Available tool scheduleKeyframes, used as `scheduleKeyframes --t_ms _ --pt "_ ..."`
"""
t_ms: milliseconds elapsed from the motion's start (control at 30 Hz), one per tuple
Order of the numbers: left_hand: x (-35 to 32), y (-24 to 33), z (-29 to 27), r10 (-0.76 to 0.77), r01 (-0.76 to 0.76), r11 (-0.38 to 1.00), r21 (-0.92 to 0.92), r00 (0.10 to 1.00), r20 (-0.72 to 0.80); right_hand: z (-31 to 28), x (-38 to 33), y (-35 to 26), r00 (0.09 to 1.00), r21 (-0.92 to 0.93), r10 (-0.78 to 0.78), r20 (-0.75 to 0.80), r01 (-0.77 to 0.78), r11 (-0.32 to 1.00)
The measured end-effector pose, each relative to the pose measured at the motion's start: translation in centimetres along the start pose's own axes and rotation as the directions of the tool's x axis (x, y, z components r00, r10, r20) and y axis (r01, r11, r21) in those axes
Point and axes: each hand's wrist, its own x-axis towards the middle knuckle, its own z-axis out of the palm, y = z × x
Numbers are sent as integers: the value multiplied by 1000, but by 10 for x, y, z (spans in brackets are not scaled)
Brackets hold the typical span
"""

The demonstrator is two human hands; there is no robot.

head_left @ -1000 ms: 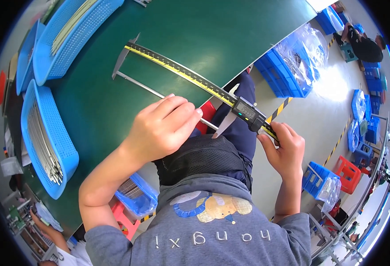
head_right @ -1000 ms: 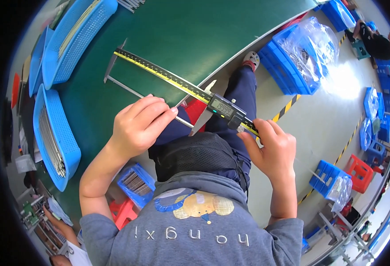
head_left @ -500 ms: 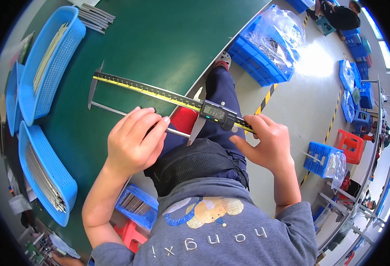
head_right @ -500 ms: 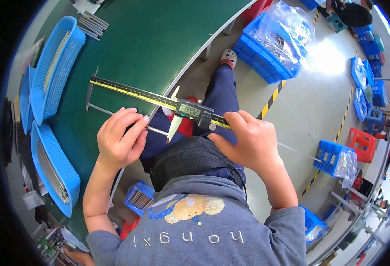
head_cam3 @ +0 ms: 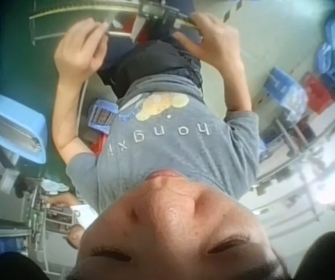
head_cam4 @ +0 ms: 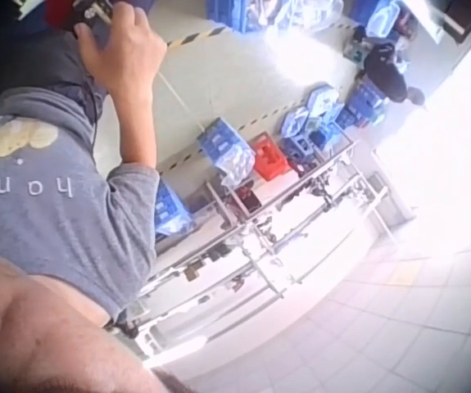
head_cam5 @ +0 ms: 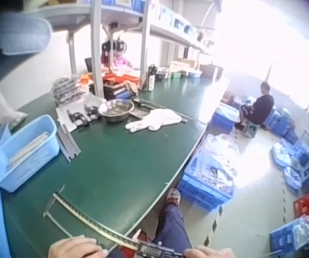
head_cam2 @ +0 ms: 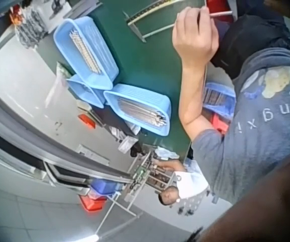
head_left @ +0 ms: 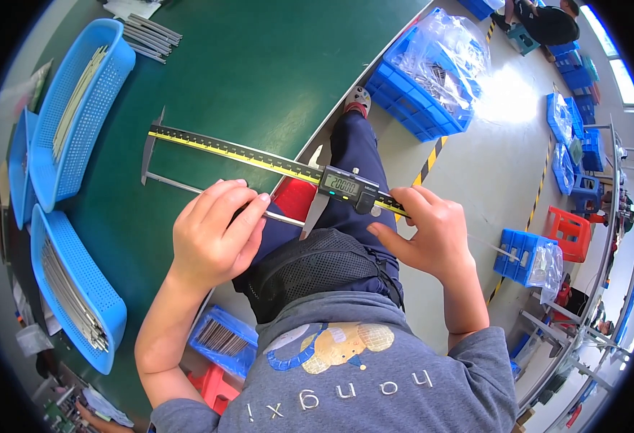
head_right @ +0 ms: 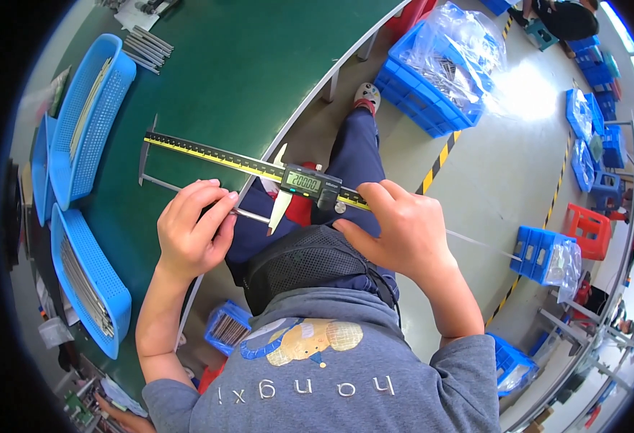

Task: Measure the length of thin metal rods using a digital caliper at a workbench.

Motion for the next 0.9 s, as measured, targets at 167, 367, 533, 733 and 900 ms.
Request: scheduleKeyframes --t_ms 167,367,533,733,900 --pt "-4 -2 -7 68 -71 994 85 997 40 2 7 -4 1000 31 2 -15 -1 1000" --pt "4 1 -75 79 -54 984 169 987 -141 3 6 -8 995 54 99 -12 -99 994" --pt "51 -72 -128 -9 147 939 310 913 -408 -1 1 -3 995 45 88 -44 -86 995" --pt "0 -226 -125 -408 486 809 330 869 -281 8 5 -3 999 83 28 -31 -25 996" --pt "-7 -252 -105 -774 766 626 145 633 -6 4 3 0 1000 41 25 14 -26 999"
